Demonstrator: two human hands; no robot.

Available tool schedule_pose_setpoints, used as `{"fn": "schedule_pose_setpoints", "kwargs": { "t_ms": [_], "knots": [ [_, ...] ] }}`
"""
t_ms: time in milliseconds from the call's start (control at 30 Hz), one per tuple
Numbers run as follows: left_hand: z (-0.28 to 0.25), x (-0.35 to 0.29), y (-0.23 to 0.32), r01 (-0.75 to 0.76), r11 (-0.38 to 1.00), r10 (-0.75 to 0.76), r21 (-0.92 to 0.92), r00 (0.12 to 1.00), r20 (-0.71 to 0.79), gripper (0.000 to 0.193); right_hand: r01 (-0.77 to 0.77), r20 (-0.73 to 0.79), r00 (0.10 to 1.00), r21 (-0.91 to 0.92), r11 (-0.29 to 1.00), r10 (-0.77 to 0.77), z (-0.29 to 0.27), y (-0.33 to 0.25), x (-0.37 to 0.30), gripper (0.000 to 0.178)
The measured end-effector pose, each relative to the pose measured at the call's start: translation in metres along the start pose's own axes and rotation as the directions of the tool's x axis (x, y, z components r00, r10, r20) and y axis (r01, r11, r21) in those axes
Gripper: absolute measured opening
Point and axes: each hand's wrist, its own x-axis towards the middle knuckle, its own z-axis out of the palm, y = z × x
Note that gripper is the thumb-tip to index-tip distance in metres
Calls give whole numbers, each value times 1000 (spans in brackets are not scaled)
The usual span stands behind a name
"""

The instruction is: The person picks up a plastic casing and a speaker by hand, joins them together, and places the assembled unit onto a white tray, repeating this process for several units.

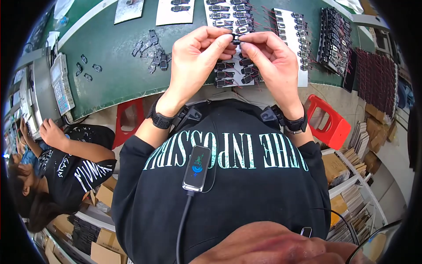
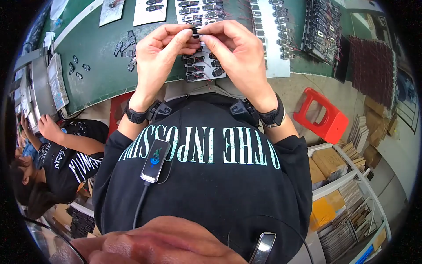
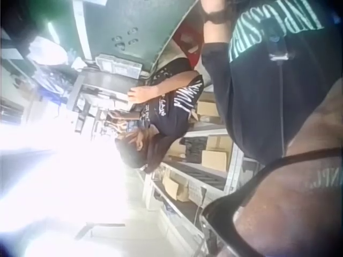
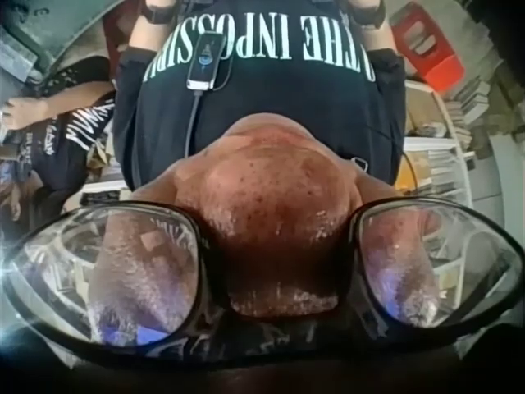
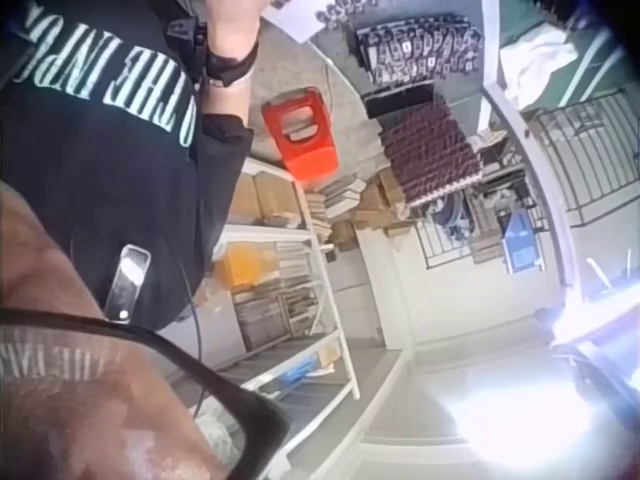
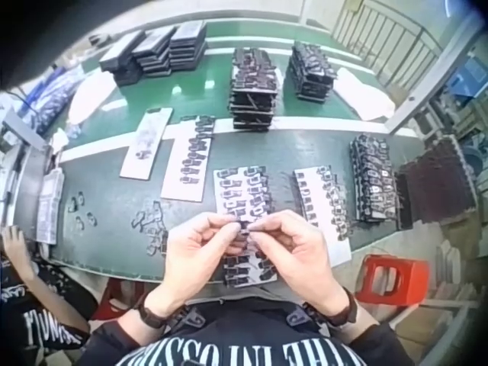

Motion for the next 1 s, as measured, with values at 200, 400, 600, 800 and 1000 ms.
{"fn": "schedule_pose_setpoints", "kwargs": {
  "t_ms": [200,400,600,800,1000],
  "knots": [
    [-5,2,2,113,991,-109,-73,992,60,23,-57,-27,998,-32,998,56,0,5,5,16],
    [-7,2,0,157,984,-150,-82,985,86,24,-64,-22,998,-71,995,63,0,3,7,14],
    [-6,-2,-2,162,982,-155,-98,985,75,24,-47,15,999,-111,993,49,-2,10,7,13],
    [-6,-3,-2,115,993,-113,-31,991,70,23,-32,69,997,28,999,30,-4,8,11,11],
    [-5,-3,-3,110,994,-109,-12,990,86,22,-128,195,973,21,992,121,-14,12,13,15]
  ]
}}
